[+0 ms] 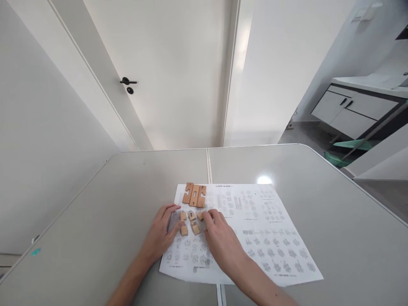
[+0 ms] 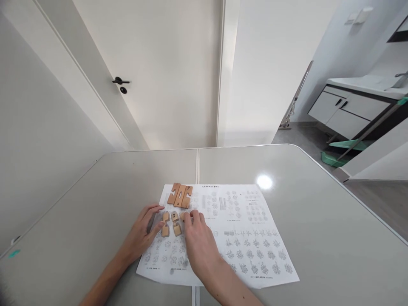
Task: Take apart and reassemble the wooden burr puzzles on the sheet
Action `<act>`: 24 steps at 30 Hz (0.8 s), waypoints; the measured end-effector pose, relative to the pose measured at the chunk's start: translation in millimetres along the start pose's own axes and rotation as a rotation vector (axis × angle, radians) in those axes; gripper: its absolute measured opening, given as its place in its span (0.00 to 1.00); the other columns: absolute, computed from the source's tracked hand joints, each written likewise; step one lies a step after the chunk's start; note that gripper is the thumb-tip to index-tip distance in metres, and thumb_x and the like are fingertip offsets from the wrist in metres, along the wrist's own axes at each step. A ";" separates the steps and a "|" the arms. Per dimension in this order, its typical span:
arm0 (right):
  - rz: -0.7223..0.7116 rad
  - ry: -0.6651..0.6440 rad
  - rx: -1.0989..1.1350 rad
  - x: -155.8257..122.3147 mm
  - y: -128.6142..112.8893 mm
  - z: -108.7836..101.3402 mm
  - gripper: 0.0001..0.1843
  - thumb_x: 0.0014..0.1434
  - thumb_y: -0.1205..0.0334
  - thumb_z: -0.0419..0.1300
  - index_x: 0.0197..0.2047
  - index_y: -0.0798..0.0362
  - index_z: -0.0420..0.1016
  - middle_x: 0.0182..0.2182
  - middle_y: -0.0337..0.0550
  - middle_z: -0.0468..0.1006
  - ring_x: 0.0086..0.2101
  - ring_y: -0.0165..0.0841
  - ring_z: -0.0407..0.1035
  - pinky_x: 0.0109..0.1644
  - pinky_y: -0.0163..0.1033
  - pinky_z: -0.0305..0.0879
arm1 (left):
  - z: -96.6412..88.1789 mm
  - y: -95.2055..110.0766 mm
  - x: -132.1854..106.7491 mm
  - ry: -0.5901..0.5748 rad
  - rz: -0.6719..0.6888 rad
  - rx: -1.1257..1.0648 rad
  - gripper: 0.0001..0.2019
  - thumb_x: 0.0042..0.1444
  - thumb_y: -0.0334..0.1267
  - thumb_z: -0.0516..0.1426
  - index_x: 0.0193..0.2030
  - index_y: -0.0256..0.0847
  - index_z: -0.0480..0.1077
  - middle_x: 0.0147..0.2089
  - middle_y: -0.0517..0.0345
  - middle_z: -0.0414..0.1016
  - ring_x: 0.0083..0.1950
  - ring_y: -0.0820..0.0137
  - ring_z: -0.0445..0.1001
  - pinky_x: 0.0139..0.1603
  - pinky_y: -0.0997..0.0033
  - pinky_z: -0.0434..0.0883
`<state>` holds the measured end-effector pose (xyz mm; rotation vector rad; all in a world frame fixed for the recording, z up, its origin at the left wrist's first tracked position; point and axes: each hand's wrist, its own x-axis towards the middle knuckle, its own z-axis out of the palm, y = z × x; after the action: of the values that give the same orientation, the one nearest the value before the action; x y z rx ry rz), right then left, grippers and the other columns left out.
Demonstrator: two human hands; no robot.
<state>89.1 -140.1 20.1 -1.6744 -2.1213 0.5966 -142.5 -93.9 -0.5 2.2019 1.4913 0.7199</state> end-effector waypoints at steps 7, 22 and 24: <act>-0.007 -0.001 -0.025 -8.6 -0.6 -5.6 0.28 0.63 0.82 0.57 0.62 0.51 0.67 0.56 0.56 0.76 0.52 0.48 0.75 0.35 0.42 0.76 | 0.0 1.5 1.3 0.026 0.008 -0.002 0.16 0.74 0.47 0.50 0.60 0.44 0.70 0.62 0.47 0.72 0.65 0.58 0.73 0.68 0.50 0.71; -0.009 0.035 0.308 20.1 116.9 -49.1 0.13 0.73 0.53 0.51 0.47 0.46 0.76 0.40 0.45 0.85 0.37 0.40 0.79 0.37 0.44 0.73 | 6.2 -24.4 31.3 0.191 -0.065 -0.026 0.16 0.71 0.50 0.52 0.54 0.44 0.73 0.53 0.49 0.76 0.49 0.61 0.78 0.50 0.60 0.78; 0.045 0.015 0.415 26.7 132.5 -49.9 0.15 0.73 0.50 0.53 0.45 0.47 0.77 0.35 0.43 0.84 0.33 0.38 0.77 0.35 0.42 0.71 | 6.4 -30.8 42.6 0.206 -0.075 -0.010 0.16 0.71 0.51 0.52 0.53 0.43 0.73 0.52 0.49 0.76 0.49 0.61 0.78 0.50 0.60 0.78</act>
<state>217.9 -82.3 -8.7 -1.4870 -1.7962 0.9593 -148.3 -43.2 -14.8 2.1045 1.6538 0.9514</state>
